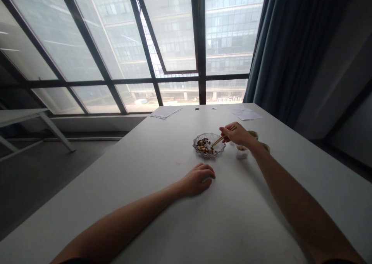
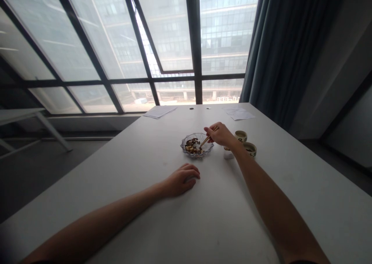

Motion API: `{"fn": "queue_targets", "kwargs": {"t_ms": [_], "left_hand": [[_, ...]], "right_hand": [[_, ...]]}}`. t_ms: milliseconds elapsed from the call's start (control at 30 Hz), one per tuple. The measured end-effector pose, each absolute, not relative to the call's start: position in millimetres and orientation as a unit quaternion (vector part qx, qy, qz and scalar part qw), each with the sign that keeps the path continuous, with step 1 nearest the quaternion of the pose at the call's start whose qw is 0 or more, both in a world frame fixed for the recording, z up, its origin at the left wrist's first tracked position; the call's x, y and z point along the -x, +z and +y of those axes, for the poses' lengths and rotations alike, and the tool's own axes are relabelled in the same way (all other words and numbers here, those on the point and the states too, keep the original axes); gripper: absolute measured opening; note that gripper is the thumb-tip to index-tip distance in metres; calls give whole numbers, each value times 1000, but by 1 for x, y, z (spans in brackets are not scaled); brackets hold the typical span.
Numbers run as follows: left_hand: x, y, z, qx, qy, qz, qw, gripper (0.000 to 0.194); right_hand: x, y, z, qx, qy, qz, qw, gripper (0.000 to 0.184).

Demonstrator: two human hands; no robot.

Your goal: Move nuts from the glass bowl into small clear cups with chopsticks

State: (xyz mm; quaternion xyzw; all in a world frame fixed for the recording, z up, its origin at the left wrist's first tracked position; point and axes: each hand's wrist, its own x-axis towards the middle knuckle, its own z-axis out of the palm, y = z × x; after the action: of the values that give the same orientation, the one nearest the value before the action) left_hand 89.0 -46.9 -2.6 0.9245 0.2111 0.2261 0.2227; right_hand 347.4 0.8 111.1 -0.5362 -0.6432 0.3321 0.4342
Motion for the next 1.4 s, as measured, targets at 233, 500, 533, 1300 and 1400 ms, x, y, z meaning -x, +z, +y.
{"fn": "queue_targets", "kwargs": {"t_ms": [233,500,533,1300,1400], "left_hand": [[-89,-4,-47,-924,226,213,224,22],[-89,-3,-48,-924,223,214,224,22],[-89,-2,-48,-924,222,214,224,21],[-85,-5,-48,-925,218,215,224,21],[-82,-7,-47,-924,217,217,226,20]], "right_hand": [[-346,111,0,551,312,-613,473,40],[-346,119,-5,555,322,-593,487,40],[-345,119,-6,558,327,-593,480,40],[-372,141,-16,591,117,-566,562,45],[-389,145,-16,625,64,-539,560,47]]}}
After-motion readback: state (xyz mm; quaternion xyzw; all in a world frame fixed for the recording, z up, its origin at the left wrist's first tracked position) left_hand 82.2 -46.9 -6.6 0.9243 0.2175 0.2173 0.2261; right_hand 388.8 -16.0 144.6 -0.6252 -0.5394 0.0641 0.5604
